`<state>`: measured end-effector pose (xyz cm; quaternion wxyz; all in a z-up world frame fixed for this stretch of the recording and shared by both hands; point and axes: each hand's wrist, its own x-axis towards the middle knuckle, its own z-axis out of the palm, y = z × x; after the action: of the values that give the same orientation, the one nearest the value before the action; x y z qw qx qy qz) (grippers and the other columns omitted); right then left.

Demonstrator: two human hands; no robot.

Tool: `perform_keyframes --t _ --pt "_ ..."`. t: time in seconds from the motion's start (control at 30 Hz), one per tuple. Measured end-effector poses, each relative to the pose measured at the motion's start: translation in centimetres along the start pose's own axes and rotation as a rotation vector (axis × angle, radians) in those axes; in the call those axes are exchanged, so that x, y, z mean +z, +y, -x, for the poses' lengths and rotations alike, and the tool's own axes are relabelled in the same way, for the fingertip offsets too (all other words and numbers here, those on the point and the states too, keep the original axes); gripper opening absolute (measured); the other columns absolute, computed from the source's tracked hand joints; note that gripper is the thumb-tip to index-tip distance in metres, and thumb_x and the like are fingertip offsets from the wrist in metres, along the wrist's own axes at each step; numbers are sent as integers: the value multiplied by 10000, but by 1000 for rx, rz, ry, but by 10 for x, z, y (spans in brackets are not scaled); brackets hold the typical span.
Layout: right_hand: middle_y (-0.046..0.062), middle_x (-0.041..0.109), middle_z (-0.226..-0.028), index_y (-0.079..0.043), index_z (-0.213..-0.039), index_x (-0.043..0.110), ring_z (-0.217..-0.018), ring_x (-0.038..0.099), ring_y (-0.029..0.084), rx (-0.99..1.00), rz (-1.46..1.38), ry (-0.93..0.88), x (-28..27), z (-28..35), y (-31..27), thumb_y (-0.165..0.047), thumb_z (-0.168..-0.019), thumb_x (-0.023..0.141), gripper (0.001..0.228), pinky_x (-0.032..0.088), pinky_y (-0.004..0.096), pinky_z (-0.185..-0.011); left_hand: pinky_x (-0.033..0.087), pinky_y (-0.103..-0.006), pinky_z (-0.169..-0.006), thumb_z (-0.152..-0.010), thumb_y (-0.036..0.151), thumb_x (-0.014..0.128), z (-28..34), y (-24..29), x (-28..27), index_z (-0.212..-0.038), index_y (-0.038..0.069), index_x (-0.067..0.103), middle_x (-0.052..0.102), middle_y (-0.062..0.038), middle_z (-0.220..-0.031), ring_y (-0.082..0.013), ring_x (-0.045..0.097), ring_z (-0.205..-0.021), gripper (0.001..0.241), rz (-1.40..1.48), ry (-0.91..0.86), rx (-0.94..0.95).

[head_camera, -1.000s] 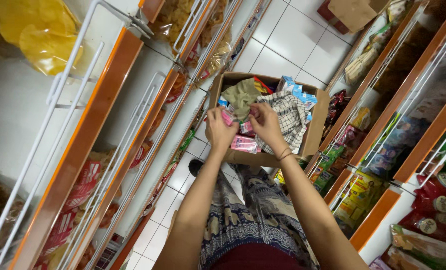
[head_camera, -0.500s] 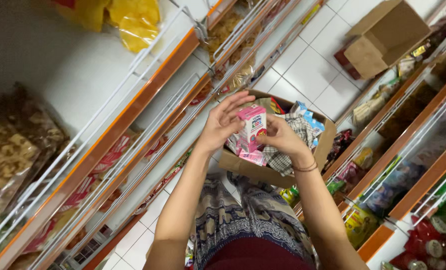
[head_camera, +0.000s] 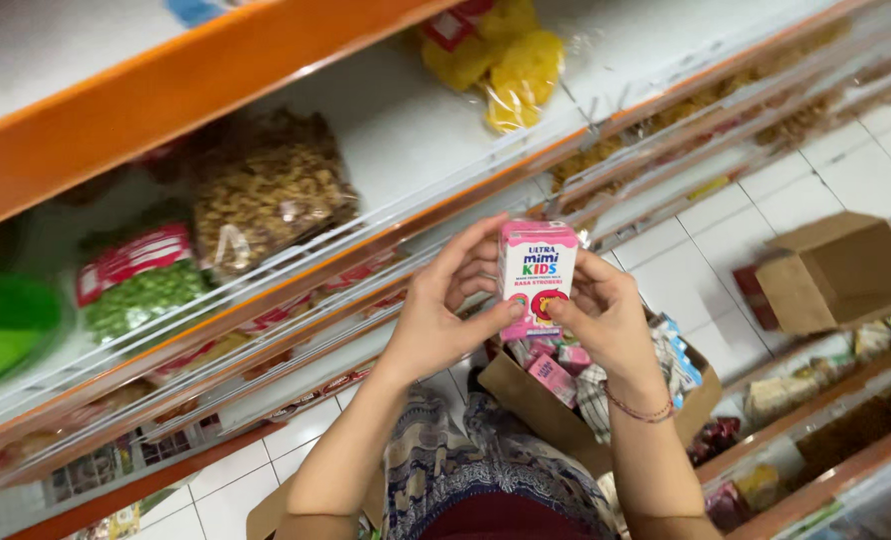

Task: The person organizes and restocks small milk cartons on retail store shelves, handling individual cartons to align them and placing them into a cardboard box.

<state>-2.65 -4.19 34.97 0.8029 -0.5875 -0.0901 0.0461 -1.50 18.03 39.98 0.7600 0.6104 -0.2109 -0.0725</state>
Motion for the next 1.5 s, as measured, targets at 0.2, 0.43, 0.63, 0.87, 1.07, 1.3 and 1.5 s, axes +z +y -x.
perform_keyframes --t 0.2,0.43,0.63,0.87,1.07,1.3,1.5 --pt "159 670 -1293 116 -1403 547 -1184 670 202 -129 4 -109 90 -29 -45 88 -847 761 596 555 354 -1039 570 -313 -1064 -889 21 829 31 76 -45 -1566 29 457 614 -103 -1361 -150 639 -1212 773 -96 109 156" --pt "157 626 -1336 -48 -1602 304 -1168 649 183 -302 32 -236 198 -60 -92 73 -870 734 857 551 314 -984 580 -335 -1071 -932 135 824 66 155 -104 -1516 46 495 627 -136 -1410 -230 676 -1247 676 -553 235 414" --pt "154 616 -1333 -15 -1522 387 -1188 631 179 -494 126 -201 265 -78 -108 91 -937 751 698 556 296 -1055 452 -454 -1187 -1026 98 767 85 199 -160 -1436 101 577 595 -92 -1418 -278 605 -1315 451 -1339 614 740" --pt "105 577 -1324 -59 -1438 376 -1211 629 162 -810 320 -198 316 -120 -119 122 -1083 763 555 593 279 -1076 173 -585 -1283 -1062 88 702 79 232 -203 -1522 137 587 508 -50 -1584 -285 415 -1523 476 -1841 821 634" --pt "170 592 -1349 -2 -1417 401 -1207 672 192 -855 476 -215 338 -148 -124 171 -1071 735 511 629 293 -1073 134 -605 -1298 -1068 178 705 76 239 -215 -1551 126 563 496 -43 -1604 -279 430 -1517 506 -1857 761 538" --pt "151 690 -1129 53 -1394 507 -996 692 167 -725 652 -124 353 -148 -138 99 -931 771 536 627 298 -909 71 -569 -1302 -1070 190 699 75 235 -221 -1543 142 567 520 -21 -1586 -254 448 -1503 494 -1798 747 563" --pt "190 703 -1210 64 -1383 532 -1093 730 221 -787 724 -143 359 -149 -142 91 -890 789 557 631 315 -922 56 -554 -1301 -1081 191 692 75 234 -224 -1537 139 581 534 -19 -1575 -249 455 -1495 471 -1778 734 587"
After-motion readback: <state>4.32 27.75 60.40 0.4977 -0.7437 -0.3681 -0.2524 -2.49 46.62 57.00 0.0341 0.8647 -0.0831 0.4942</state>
